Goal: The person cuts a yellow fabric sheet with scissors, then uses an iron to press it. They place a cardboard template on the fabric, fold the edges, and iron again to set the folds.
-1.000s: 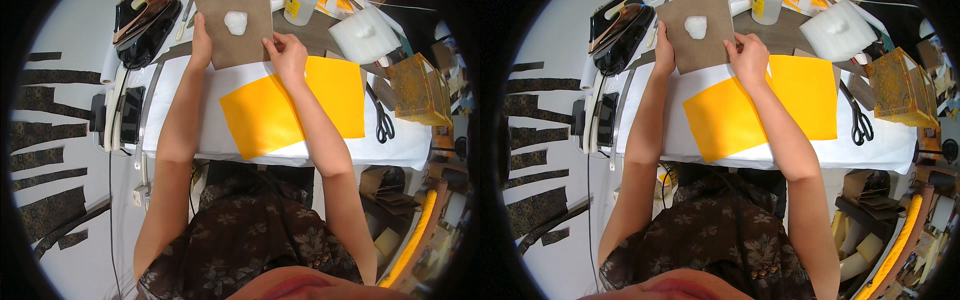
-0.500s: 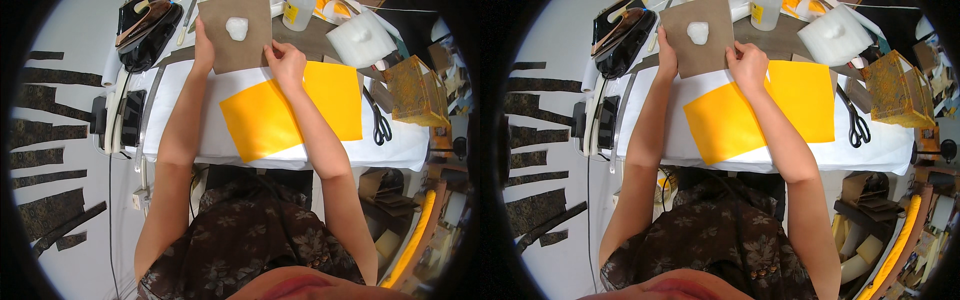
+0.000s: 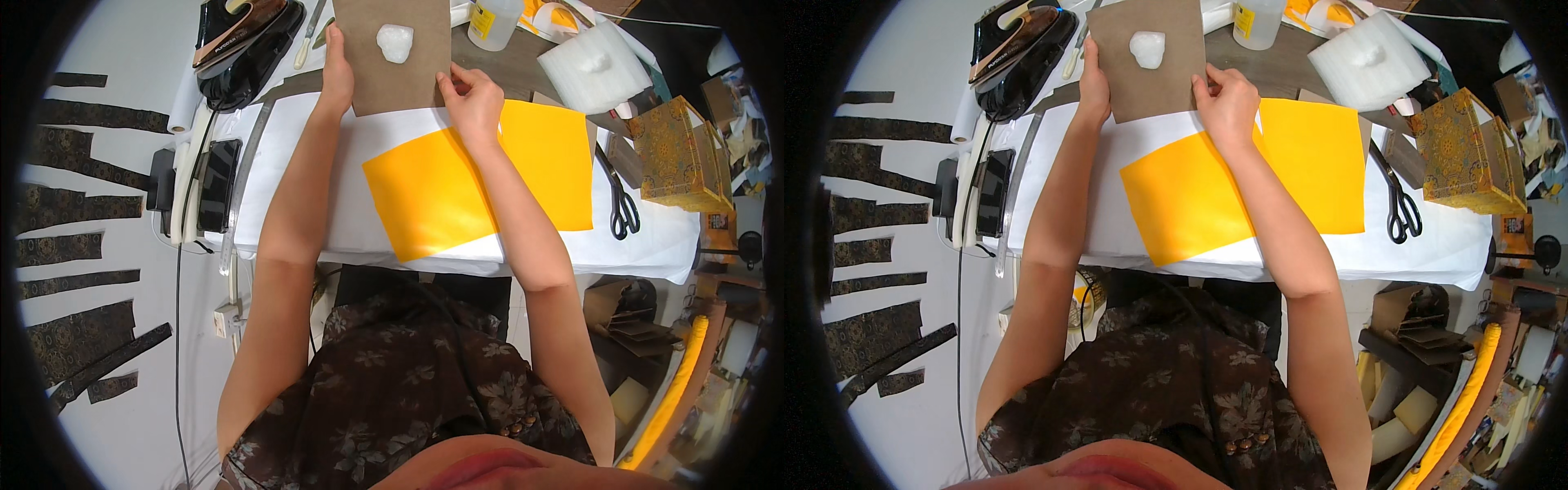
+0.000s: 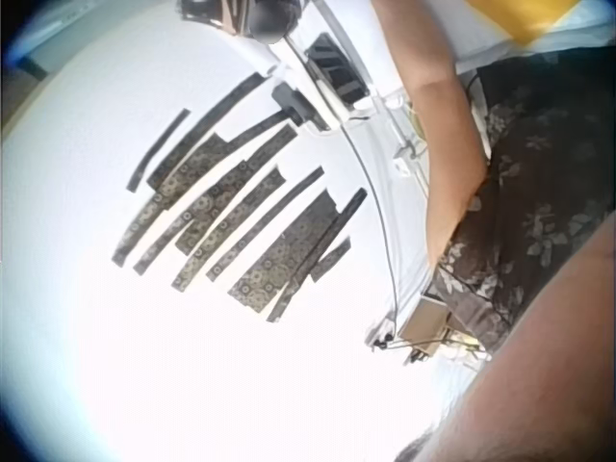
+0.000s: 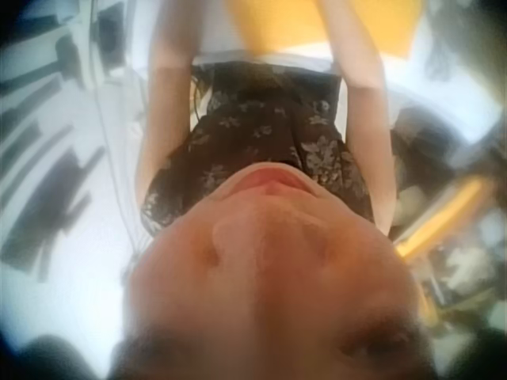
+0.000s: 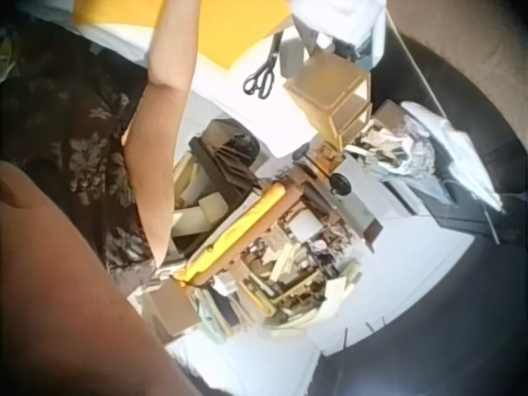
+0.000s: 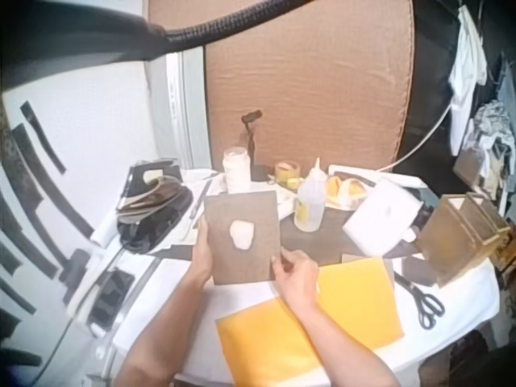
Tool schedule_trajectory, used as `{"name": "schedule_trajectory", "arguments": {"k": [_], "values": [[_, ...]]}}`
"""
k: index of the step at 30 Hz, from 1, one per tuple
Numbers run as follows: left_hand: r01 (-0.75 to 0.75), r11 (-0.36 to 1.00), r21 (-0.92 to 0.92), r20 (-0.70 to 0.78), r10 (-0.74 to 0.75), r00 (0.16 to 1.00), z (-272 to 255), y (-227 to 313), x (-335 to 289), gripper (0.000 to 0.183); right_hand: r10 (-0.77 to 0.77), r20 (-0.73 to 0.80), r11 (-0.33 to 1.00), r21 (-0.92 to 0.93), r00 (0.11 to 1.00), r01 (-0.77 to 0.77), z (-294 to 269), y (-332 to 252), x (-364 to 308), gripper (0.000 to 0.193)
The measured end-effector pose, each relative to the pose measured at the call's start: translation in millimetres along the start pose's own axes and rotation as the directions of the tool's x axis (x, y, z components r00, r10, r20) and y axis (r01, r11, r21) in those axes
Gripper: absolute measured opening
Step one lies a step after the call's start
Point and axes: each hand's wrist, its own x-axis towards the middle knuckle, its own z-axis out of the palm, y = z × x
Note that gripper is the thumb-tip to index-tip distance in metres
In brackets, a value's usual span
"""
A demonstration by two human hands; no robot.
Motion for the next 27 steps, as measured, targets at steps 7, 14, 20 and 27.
{"name": "schedule_trajectory", "arguments": {"k": [7,14,20,27], "values": [[0.082,0.993,-0.09,-0.026,-0.085,0.996,-11,-9,5,0.075,-0.003,0.01,1.0,0.005,1.0,0.003,-1,-3,-1,0.026],[-0.172,0.97,0.172,0.012,0.172,0.985,8,6,-3,0.071,0.147,0.118,0.989,-0.01,0.982,-0.147,-9,-1,7,0.029],[-0.4,0.816,0.417,-0.039,0.456,0.889,8,4,-1,0.081,0.095,0.21,0.995,-0.034,0.973,-0.09,-84,-10,47,0.03],[-0.386,0.738,0.554,-0.037,0.485,0.874,14,14,-11,0.083,0.066,0.417,0.956,-0.286,0.907,0.062,-170,0,18,0.019]]}}
